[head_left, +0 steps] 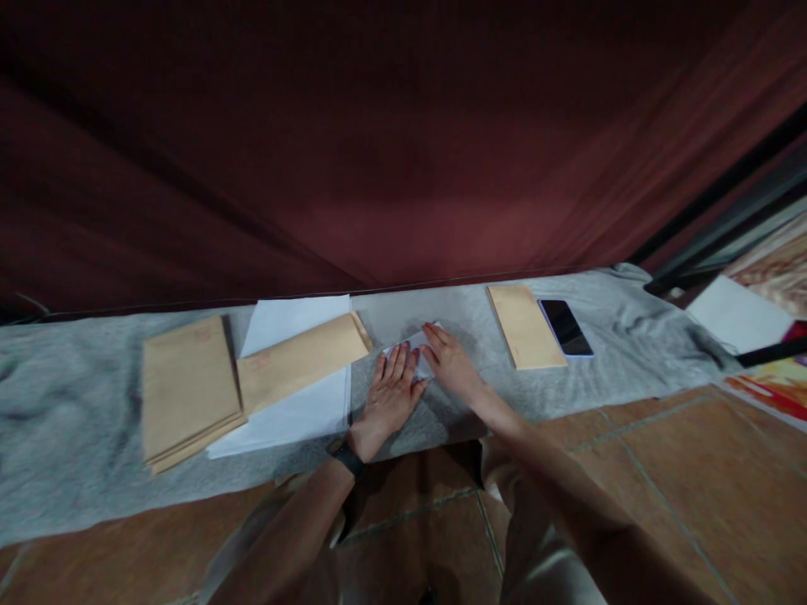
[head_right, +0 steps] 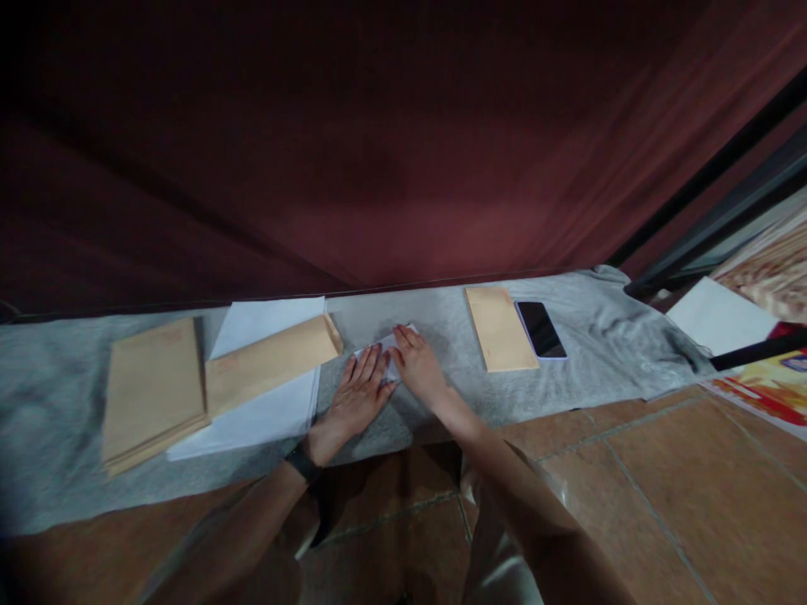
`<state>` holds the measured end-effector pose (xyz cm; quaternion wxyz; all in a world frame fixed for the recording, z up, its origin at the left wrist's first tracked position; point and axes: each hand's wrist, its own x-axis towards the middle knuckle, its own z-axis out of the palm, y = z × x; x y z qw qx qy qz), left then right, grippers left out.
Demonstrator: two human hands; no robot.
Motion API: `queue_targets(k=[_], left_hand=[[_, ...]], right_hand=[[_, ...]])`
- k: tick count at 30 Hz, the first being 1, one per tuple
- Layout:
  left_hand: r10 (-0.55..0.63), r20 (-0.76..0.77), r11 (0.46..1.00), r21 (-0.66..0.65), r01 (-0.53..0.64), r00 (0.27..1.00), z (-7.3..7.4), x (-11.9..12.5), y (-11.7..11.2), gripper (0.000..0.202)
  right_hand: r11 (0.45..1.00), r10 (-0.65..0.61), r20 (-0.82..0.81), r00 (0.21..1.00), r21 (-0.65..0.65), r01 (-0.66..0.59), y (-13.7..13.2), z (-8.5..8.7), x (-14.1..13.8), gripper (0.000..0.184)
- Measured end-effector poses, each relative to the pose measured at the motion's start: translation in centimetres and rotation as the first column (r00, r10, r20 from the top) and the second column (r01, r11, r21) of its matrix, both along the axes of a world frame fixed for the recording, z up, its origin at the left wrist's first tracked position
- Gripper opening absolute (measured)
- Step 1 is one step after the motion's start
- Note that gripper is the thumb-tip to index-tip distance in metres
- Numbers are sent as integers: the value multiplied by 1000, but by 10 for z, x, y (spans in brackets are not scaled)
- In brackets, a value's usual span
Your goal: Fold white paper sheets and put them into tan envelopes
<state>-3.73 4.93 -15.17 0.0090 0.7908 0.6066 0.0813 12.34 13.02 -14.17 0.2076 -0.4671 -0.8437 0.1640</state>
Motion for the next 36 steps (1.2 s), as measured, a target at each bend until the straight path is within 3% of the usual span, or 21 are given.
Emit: queue_targets(k=[2, 5, 13, 23, 36], left_hand=[[-5, -14, 1000, -4, 5, 1000, -1, 0, 0, 62], [-10, -18, 1000, -1, 10, 1000, -2, 0, 0, 60], [60, 46, 998, 18, -61, 997, -7, -2, 0, 64], [154, 22, 987, 41, -154, 988, -8, -5, -5, 64], [184, 49, 980, 72, -188, 982, -6, -8, -16, 61]], right_hand=[[990, 141, 4, 990, -21, -141, -8, -7, -11, 52], [983, 181, 61, 982, -26, -180, -15, -16, -20, 55], [997, 64, 141, 988, 37, -70, -10, -20, -3, 54], [995, -97, 182, 979, 56, 88, -4, -20, 18, 58], [984, -171, 218, 961, 84, 156, -7, -17, 28, 56]])
